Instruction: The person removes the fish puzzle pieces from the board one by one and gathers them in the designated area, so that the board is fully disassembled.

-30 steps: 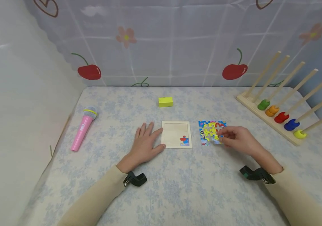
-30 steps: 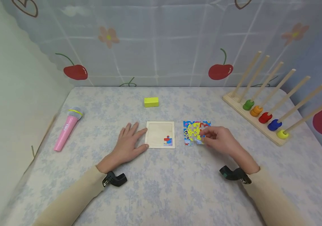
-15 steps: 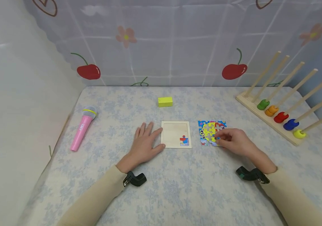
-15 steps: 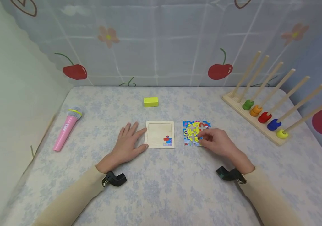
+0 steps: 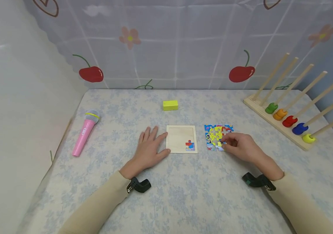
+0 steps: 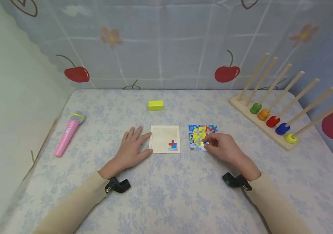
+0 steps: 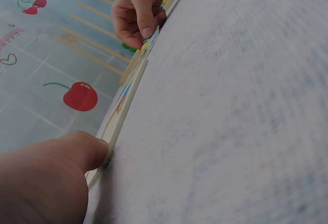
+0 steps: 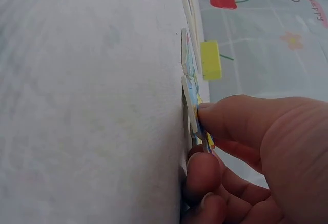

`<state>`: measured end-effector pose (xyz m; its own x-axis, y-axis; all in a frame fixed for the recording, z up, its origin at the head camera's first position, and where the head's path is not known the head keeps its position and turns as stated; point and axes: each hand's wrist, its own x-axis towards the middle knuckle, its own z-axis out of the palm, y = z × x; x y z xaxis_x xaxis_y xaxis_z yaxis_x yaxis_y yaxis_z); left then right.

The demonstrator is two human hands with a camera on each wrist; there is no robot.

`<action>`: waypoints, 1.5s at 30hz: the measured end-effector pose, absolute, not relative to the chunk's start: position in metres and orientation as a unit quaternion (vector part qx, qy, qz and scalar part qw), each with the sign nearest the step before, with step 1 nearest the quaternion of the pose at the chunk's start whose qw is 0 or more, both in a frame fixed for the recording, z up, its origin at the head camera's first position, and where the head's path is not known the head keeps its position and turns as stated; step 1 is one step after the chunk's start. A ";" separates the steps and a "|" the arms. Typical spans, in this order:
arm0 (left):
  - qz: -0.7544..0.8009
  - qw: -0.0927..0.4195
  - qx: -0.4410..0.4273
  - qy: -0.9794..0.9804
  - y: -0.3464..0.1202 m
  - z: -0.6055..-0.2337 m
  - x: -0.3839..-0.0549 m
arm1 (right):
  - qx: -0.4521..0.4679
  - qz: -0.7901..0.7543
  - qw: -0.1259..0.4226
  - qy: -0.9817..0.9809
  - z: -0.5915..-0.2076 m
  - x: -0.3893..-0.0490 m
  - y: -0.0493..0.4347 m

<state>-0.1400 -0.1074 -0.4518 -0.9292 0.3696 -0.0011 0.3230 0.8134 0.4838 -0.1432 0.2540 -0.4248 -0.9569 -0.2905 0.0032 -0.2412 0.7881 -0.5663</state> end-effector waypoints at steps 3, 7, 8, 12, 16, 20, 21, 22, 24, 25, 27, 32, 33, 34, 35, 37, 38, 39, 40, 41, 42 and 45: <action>0.244 0.049 0.181 0.951 -0.108 -0.452 -0.140 | -0.137 -0.294 0.042 0.945 -0.425 -0.144 0.253; 0.245 0.049 0.181 0.951 -0.108 -0.451 -0.140 | -0.130 -0.292 0.047 0.946 -0.425 -0.144 0.252; 0.246 0.049 0.180 0.951 -0.108 -0.451 -0.140 | -0.128 -0.293 0.048 0.946 -0.425 -0.144 0.252; 0.247 0.049 0.179 0.951 -0.108 -0.452 -0.141 | -0.125 -0.293 0.051 0.947 -0.425 -0.145 0.252; 0.246 0.049 0.180 0.951 -0.108 -0.452 -0.141 | -0.127 -0.295 0.053 0.946 -0.424 -0.145 0.252; 0.242 0.048 0.181 0.952 -0.108 -0.452 -0.141 | -0.129 -0.296 0.061 0.944 -0.424 -0.145 0.254; 0.243 0.048 0.180 0.952 -0.108 -0.451 -0.141 | -0.129 -0.297 0.064 0.944 -0.423 -0.145 0.255; 0.243 0.048 0.180 0.952 -0.107 -0.451 -0.141 | -0.129 -0.298 0.066 0.944 -0.423 -0.145 0.255; 0.242 0.049 0.179 0.953 -0.107 -0.451 -0.142 | -0.130 -0.299 0.069 0.943 -0.423 -0.146 0.256; 0.242 0.049 0.178 0.953 -0.107 -0.451 -0.142 | -0.130 -0.299 0.070 0.943 -0.424 -0.146 0.256; 0.242 0.048 0.178 0.953 -0.107 -0.451 -0.142 | -0.131 -0.298 0.067 0.943 -0.424 -0.146 0.256; 0.239 0.046 0.179 0.953 -0.107 -0.453 -0.142 | -0.126 -0.296 0.060 0.945 -0.425 -0.146 0.255; 0.238 0.045 0.179 0.953 -0.107 -0.453 -0.142 | -0.123 -0.296 0.061 0.945 -0.426 -0.146 0.255; 0.238 0.045 0.179 0.953 -0.107 -0.454 -0.142 | -0.122 -0.296 0.061 0.946 -0.426 -0.146 0.255; 0.239 0.045 0.179 0.953 -0.107 -0.454 -0.142 | -0.120 -0.296 0.061 0.946 -0.426 -0.145 0.254; 0.240 0.044 0.179 0.953 -0.107 -0.455 -0.143 | -0.119 -0.295 0.061 0.946 -0.426 -0.145 0.254; 0.241 0.044 0.179 0.953 -0.107 -0.455 -0.143 | -0.119 -0.295 0.060 0.946 -0.426 -0.145 0.253; 0.242 0.044 0.179 0.953 -0.107 -0.456 -0.142 | -0.118 -0.295 0.059 0.946 -0.426 -0.145 0.253; 0.243 0.043 0.179 0.952 -0.107 -0.456 -0.142 | -0.120 -0.295 0.058 0.946 -0.426 -0.145 0.253; 0.243 0.043 0.179 0.952 -0.107 -0.456 -0.142 | -0.120 -0.295 0.057 0.946 -0.426 -0.145 0.253; 0.243 0.043 0.179 0.952 -0.107 -0.456 -0.142 | -0.120 -0.295 0.056 0.946 -0.426 -0.145 0.253; 0.244 0.042 0.180 0.952 -0.107 -0.456 -0.142 | -0.120 -0.295 0.054 0.946 -0.426 -0.145 0.253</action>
